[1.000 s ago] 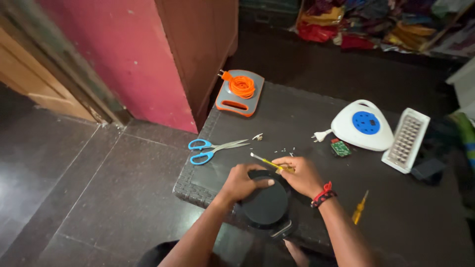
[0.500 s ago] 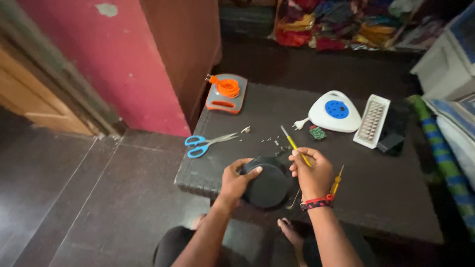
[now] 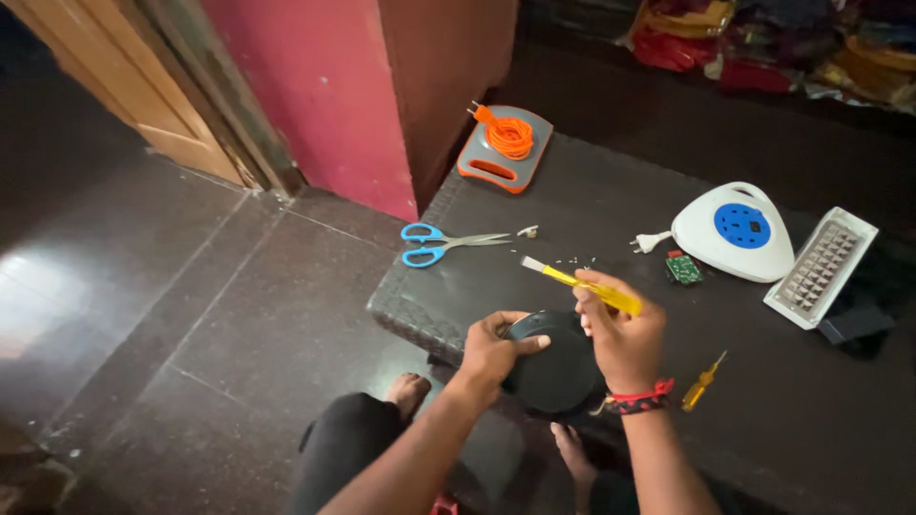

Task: The person uses a screwdriver to remove screws from a black circular device, then reassembles it. They then handle a beige power strip, winding its cord and placing it on the table.

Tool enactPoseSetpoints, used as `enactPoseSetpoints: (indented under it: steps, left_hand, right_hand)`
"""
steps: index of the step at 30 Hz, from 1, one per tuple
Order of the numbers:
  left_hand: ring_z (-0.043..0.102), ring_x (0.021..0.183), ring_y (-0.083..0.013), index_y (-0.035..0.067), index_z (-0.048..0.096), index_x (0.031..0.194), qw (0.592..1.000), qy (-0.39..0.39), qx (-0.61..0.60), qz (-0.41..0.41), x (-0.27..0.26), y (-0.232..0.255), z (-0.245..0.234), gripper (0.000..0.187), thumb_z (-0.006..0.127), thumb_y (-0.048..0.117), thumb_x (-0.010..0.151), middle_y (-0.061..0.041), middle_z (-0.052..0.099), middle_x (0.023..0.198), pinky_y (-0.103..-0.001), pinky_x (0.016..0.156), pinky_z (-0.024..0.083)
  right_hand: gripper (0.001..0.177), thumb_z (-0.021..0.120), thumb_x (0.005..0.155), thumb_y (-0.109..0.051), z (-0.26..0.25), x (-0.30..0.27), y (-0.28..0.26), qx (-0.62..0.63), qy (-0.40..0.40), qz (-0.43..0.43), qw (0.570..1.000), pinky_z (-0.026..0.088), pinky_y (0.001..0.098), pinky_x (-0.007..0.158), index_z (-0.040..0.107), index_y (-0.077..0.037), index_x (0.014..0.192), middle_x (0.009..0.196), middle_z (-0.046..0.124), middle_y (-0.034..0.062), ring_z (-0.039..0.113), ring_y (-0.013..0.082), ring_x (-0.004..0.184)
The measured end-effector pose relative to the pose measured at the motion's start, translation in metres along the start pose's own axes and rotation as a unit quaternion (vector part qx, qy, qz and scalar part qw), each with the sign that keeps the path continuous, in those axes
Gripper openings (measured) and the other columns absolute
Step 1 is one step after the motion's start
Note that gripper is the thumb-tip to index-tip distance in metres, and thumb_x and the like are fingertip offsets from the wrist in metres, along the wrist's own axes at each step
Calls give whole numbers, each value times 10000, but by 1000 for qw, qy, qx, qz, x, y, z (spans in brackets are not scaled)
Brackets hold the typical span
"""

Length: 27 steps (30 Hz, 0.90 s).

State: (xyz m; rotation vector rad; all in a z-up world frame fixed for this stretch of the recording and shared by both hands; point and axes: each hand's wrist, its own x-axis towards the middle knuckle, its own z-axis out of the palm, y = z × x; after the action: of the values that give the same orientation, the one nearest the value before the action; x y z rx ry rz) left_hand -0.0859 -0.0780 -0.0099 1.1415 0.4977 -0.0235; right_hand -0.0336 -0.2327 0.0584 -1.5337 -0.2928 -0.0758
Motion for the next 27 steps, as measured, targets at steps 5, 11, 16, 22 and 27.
enactPoseSetpoints:
  steps: [5, 11, 16, 22, 27]
  left_hand:
    - [741, 803, -177, -24, 733, 1075, 994, -79, 76, -12, 18, 14, 9, 411, 868, -16, 687, -111, 775, 935, -307, 765, 619]
    - [754, 789, -188, -41, 736, 1057, 989, -109, 83, -47, 41, 15, 13, 417, 873, -7, 665, -124, 785, 926, -316, 763, 632]
    - [754, 800, -181, -52, 731, 1051, 989, -113, 79, -50, 43, 19, 13, 416, 878, -6, 664, -128, 787, 936, -312, 775, 627]
    - [757, 814, -168, -45, 731, 1053, 990, -108, 74, -47, 38, 20, 14, 404, 871, -10, 676, -124, 792, 952, -293, 778, 627]
    - [754, 809, -179, -53, 721, 1069, 991, -114, 43, -48, 35, 18, 12, 403, 860, -15, 692, -135, 788, 952, -304, 775, 629]
  right_hand:
    - [207, 708, 1040, -198, -6, 15, 4, -140, 51, -154, 977, 487, 185, 686, 740, 7, 1045, 921, 730, 31, 636, 59, 785]
    - [250, 616, 1073, -200, -13, 22, -1, -83, 60, -93, 990, 505, 202, 608, 692, 38, 1090, 917, 719, 66, 638, 76, 688]
    - [268, 599, 1092, -177, -12, 29, 1, -102, 42, -118, 987, 490, 201, 617, 648, 67, 1190, 942, 698, 71, 597, 67, 686]
    - [283, 612, 1082, -163, -5, 26, -2, -124, 23, -130, 983, 491, 200, 627, 636, 75, 1234, 882, 680, 56, 601, 64, 698]
    - [284, 615, 1079, -231, 2, 22, -9, -218, 12, -183, 958, 512, 231, 666, 679, 28, 1177, 864, 692, 42, 644, 91, 714]
